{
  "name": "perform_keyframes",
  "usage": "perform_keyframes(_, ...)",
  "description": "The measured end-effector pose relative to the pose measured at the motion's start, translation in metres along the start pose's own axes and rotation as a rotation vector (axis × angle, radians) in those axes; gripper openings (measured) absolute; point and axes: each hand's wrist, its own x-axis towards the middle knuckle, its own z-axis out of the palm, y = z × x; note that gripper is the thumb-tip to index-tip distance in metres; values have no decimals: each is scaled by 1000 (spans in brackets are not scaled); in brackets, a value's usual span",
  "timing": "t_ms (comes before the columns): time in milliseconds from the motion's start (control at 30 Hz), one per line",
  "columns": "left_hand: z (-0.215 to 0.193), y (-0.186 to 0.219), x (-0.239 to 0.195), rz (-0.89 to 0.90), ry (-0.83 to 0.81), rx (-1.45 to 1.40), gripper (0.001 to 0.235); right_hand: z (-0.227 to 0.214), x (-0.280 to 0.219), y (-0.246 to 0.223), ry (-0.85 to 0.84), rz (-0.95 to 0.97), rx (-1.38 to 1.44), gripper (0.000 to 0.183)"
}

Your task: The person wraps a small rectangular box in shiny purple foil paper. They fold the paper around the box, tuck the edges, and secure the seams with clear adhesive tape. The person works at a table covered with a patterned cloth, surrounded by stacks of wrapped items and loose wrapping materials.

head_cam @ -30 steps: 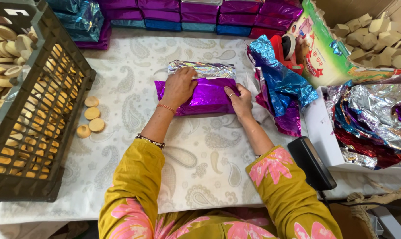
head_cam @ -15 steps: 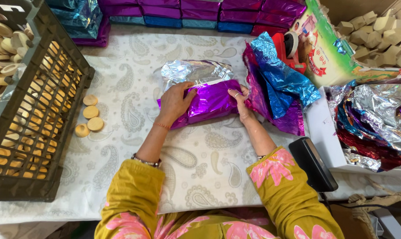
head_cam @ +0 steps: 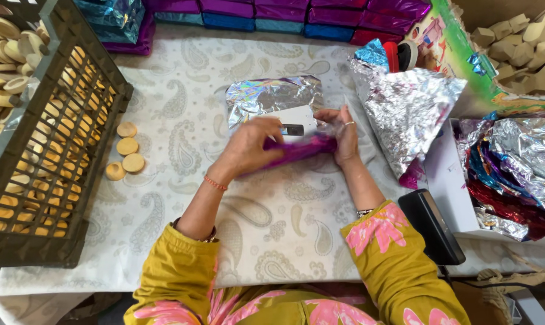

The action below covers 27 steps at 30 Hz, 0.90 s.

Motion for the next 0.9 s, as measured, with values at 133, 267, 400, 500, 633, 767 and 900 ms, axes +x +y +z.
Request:
perform_keyframes(133,4,31,-12,5,-402,-93,22,1,2,-5,51,156,43,42)
perform_keyframes(267,7,50,-22,-62,-487,46,19,-7,9,0,-128,41,-109,36)
perform_keyframes(400,12,52,-31,-54,-479,84,12,2,-4,4,-144,-137,-446,40)
perform_keyframes(500,22,50,-35,-17,-503,96,9,12,-14,-9,-252,-313,-633,45)
perform_keyframes(633,38,50,-39,-25,-547,89,6,30,-23,-22,-329,-576,-995,66)
perform_keyframes(767,43,49,-41,13,-496,42,7,40,-32,-26,-423,-646,-1243,83)
perform_keyframes(900,41,48,-41,-25,-539,22,8,43,-34,-27,-426,-722,-1352,83)
